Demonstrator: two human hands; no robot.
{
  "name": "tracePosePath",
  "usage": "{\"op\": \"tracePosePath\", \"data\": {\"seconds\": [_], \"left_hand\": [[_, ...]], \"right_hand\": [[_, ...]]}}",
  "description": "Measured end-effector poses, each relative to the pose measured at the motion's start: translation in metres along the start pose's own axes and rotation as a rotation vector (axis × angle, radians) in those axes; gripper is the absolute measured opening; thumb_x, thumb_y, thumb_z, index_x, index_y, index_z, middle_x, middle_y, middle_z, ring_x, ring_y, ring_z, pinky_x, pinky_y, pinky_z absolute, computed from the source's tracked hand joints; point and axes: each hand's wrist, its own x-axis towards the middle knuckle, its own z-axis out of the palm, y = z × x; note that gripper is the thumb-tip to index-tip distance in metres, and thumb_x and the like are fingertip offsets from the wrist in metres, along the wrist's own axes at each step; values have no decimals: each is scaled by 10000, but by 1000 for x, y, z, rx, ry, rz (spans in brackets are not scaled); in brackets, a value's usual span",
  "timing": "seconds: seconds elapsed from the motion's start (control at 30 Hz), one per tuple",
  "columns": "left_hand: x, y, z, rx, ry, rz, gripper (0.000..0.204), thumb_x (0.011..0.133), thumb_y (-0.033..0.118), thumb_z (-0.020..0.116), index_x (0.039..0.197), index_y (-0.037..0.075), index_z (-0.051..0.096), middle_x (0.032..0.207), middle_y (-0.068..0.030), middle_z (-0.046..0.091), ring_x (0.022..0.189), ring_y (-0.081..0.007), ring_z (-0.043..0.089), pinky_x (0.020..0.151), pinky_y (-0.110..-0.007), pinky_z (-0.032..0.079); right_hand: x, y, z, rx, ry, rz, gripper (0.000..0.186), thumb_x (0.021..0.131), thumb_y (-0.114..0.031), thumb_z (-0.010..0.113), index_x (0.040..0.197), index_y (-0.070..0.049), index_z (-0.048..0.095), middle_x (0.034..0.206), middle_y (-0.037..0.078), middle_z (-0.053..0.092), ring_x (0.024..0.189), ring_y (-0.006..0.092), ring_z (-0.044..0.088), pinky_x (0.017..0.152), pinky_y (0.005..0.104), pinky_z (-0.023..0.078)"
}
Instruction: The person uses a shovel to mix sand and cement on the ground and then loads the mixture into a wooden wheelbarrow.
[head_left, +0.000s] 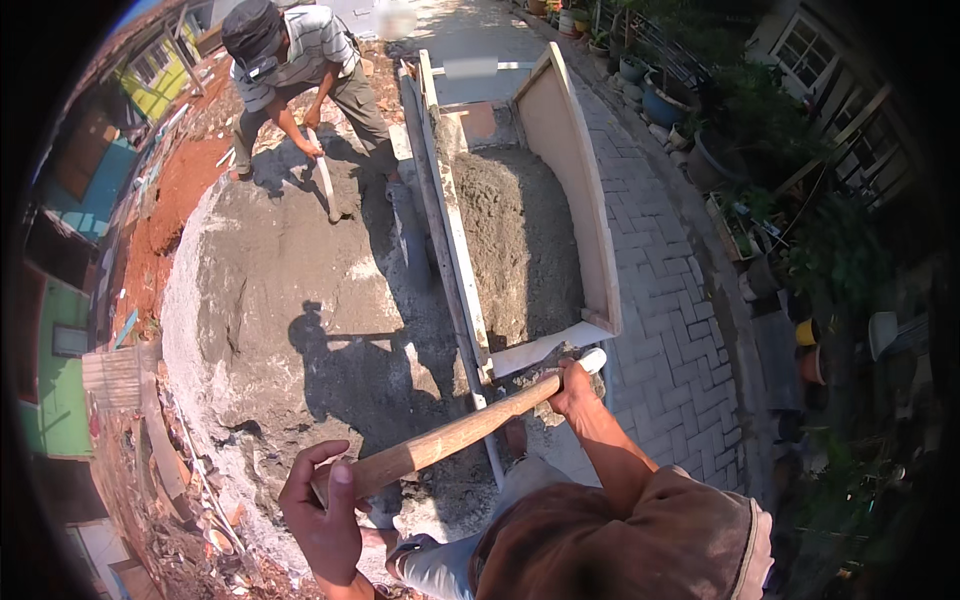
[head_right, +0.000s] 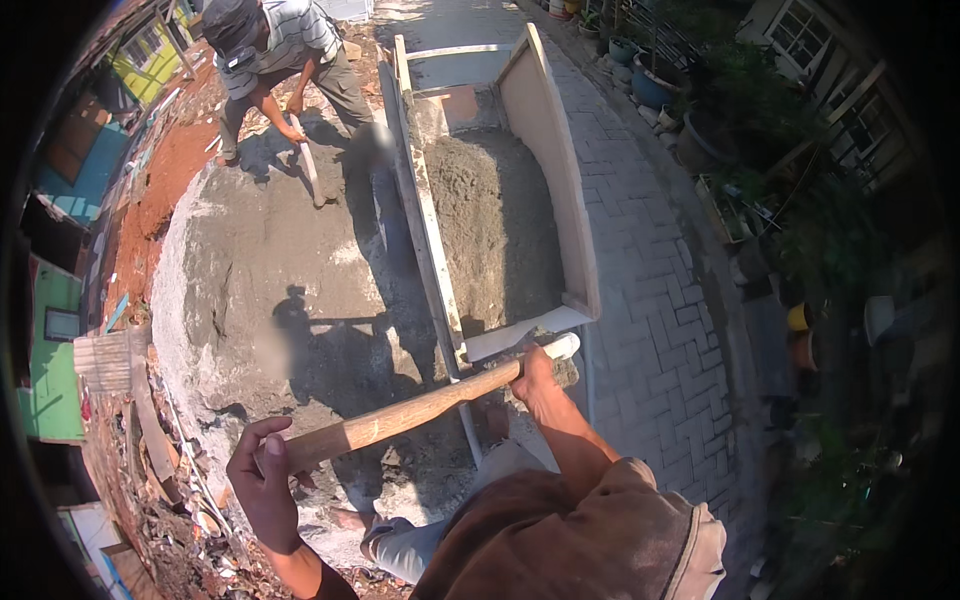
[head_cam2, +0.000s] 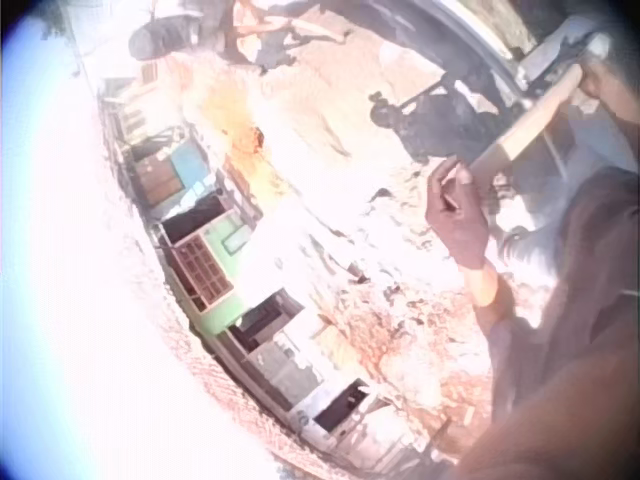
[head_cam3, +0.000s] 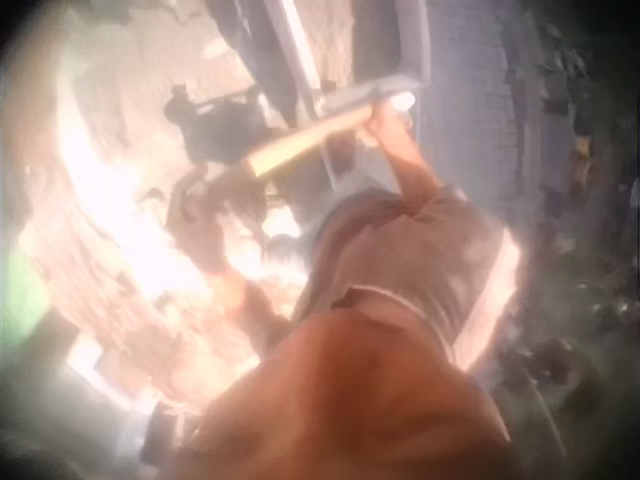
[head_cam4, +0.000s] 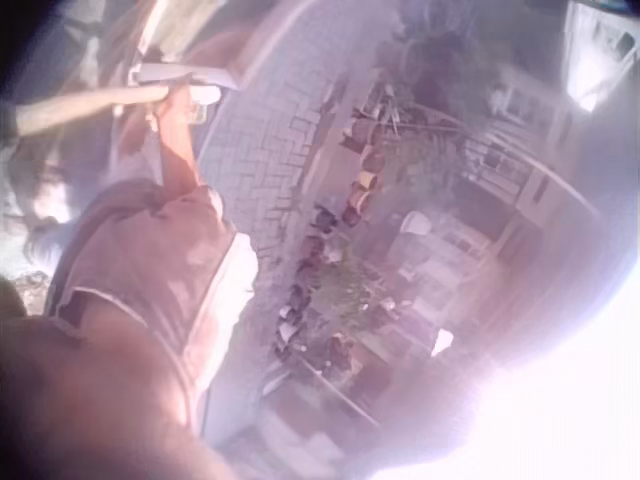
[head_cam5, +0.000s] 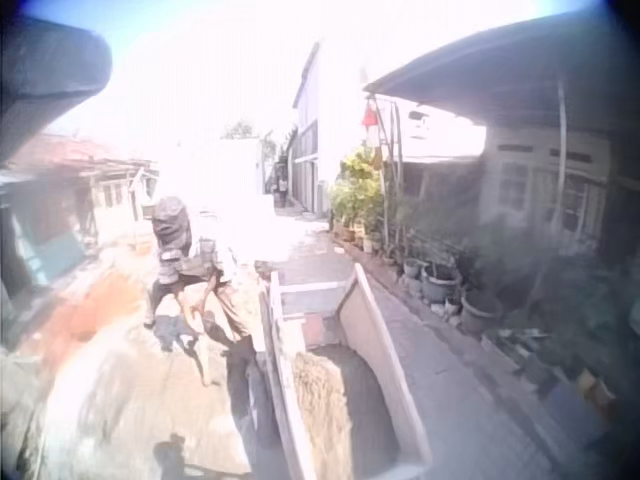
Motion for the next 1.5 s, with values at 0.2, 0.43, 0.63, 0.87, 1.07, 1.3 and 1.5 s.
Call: {"op": "tracePosePath", "data": {"seconds": [0.2,0.43,0.63,0.87,1.07,1.3,1.5], "left_hand": [[73,-86,-29,-152,396,-16,430,984,388,537,1273,69,536,952,-67,599,497,-87,508,408,-201,382],[81,-268,-26,-724,235,-400,474,960,393,550,1362,153,473,1171,-34,612,899,-200,629,679,-316,509],[-68,-314,4,-603,500,-541,356,942,354,582,1150,74,513,1022,-90,614,851,-211,644,648,-329,547],[-283,-265,-85,422,942,-707,456,1029,320,358,926,-24,638,788,-116,595,735,-219,521,737,-358,434],[-284,-229,-99,725,488,-472,482,979,405,419,900,3,673,830,-159,662,822,-354,599,957,-485,380],[-70,-356,-10,-45,52,-546,496,791,447,748,1008,24,605,697,-175,638,653,-343,647,629,-408,496],[-174,-512,32,-170,170,-1115,521,818,524,694,795,9,615,589,-128,581,541,-264,598,585,-425,481]], "right_hand": [[-16,-14,109,-23,-249,-229,363,969,-223,495,1175,36,345,937,192,492,727,338,585,672,493,576],[-87,-22,151,-122,-536,-632,239,989,-232,532,1027,-60,369,718,90,534,573,242,612,568,411,556],[-131,5,79,-245,-500,-458,284,976,-266,549,838,-39,448,669,118,545,556,243,582,621,444,567],[-120,164,-9,-689,-432,339,281,932,-271,562,809,-18,543,752,112,567,728,279,613,791,503,531],[-136,268,108,-823,-738,322,208,907,-211,564,921,-11,510,772,103,533,706,271,595,735,505,519],[-75,370,192,-1254,-922,-448,229,994,-235,517,1014,-20,440,802,87,545,542,142,553,420,306,523],[27,518,-35,-1925,-667,-131,300,994,-274,489,1046,-2,373,673,114,545,435,176,553,372,328,480]]}}
